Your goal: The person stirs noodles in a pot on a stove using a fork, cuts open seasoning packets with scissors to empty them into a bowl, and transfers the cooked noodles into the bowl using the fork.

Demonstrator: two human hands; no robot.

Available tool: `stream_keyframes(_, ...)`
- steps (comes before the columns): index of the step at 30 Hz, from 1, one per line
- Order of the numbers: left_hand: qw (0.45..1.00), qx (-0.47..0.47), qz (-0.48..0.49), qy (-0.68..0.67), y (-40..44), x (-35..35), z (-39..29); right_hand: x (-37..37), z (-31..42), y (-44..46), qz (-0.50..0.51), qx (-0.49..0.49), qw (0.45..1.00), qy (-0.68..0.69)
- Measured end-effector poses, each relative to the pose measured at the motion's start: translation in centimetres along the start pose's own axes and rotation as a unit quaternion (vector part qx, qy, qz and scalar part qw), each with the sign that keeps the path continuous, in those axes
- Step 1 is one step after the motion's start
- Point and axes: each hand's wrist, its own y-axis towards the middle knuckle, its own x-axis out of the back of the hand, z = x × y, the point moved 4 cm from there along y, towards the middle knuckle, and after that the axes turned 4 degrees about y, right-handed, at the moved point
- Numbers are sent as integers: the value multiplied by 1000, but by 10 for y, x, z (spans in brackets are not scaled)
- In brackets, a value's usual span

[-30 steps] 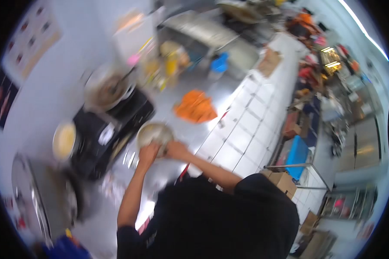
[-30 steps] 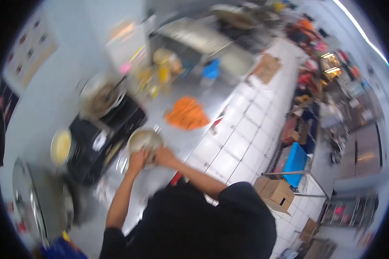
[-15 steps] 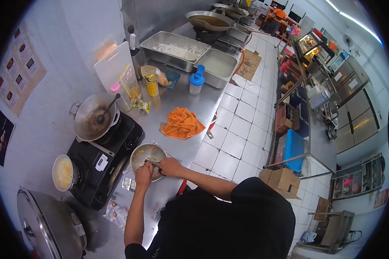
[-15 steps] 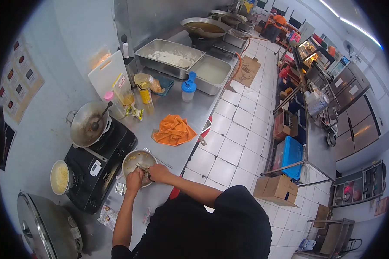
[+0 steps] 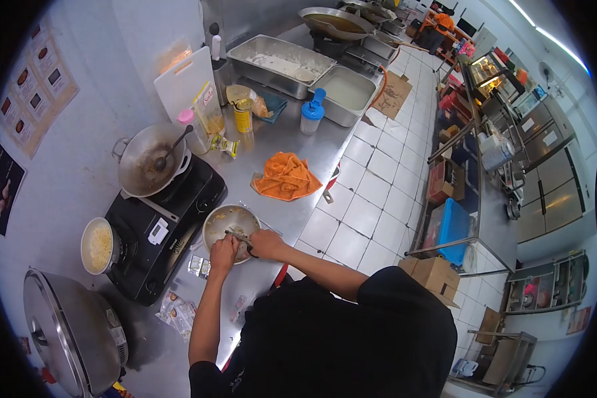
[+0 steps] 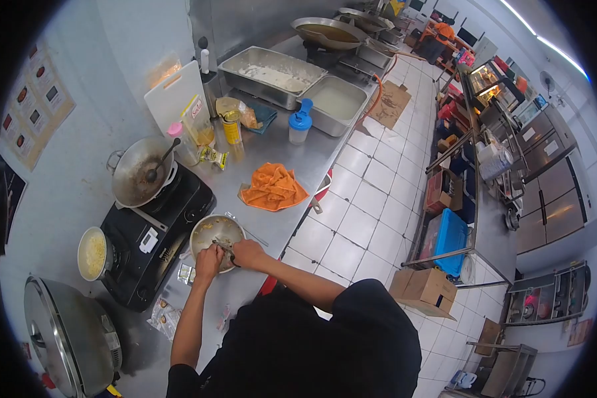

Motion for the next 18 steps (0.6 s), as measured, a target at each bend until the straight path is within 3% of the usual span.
stream_keyframes(4, 1000, 11, -5, -4, -2, 1, 3, -9, -10, 4, -7, 23, 1000, -4)
stream_keyframes(6, 988, -139, -63, 8, -8, -4, 8, -7, -15, 3, 16, -39, 999, -29)
stream_keyframes(7, 979, -181, -86, 34, -11, -9, 14, -12, -22, 6, 8, -23, 1000, -20)
stream_keyframes(8, 998, -65, 1, 28, -12, 16, -3, -14, -26, 10, 34, -37, 997, -54)
stream_keyframes(11, 995, 46, -31, -89, -17, 19, 10, 13, -12, -17, -45, -29, 997, -55)
stream_keyframes(15, 980, 100, -28, -172, -21, 25, 21, 11, -18, -22, -43, -62, 996, -47)
stream_keyframes(18, 960, 70, -97, -252, -28, 25, 27, 5, -23, -29, -49, -53, 996, -59)
